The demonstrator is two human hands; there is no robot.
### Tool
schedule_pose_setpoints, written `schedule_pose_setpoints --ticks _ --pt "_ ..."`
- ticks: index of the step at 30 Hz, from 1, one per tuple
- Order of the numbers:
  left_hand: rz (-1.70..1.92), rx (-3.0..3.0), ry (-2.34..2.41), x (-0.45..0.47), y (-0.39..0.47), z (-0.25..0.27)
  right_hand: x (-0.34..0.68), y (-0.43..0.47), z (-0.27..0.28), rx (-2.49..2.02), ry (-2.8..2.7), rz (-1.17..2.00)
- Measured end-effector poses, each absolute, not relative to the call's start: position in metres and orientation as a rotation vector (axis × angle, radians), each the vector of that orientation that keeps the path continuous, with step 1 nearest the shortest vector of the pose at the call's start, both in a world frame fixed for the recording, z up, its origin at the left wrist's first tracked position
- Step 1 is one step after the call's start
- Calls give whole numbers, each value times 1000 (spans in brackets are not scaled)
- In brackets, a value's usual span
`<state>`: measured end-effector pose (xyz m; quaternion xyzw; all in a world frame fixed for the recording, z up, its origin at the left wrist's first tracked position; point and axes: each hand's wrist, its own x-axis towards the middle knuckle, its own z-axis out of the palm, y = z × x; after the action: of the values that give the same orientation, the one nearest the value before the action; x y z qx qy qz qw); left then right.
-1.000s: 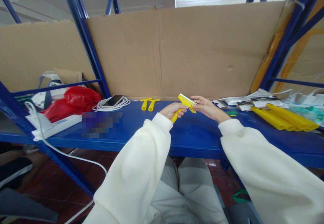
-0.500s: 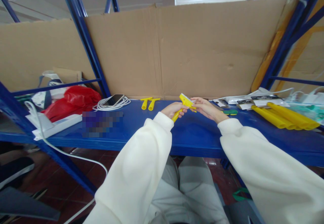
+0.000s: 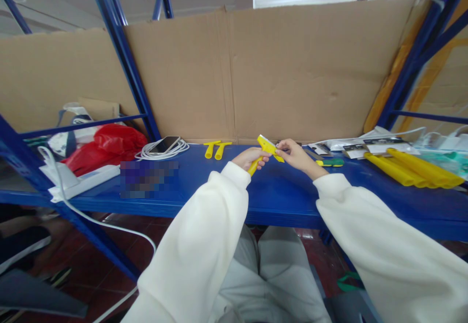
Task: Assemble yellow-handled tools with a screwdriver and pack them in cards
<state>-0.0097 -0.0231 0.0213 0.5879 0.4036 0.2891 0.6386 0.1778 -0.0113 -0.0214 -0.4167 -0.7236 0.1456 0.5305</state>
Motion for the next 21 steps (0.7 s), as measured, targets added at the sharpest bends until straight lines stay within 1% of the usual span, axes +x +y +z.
schedule_pose_setpoints --ticks 2,4,21 --pt "666 1346 923 -10 -23 22 178 -13 -19 -922 -1822 118" --pt "678 1349 922 -9 -24 22 178 -15 -16 -878 -1897 -14" --pt "738 1397 904 -12 -24 22 173 -15 -14 -833 -2015 -392"
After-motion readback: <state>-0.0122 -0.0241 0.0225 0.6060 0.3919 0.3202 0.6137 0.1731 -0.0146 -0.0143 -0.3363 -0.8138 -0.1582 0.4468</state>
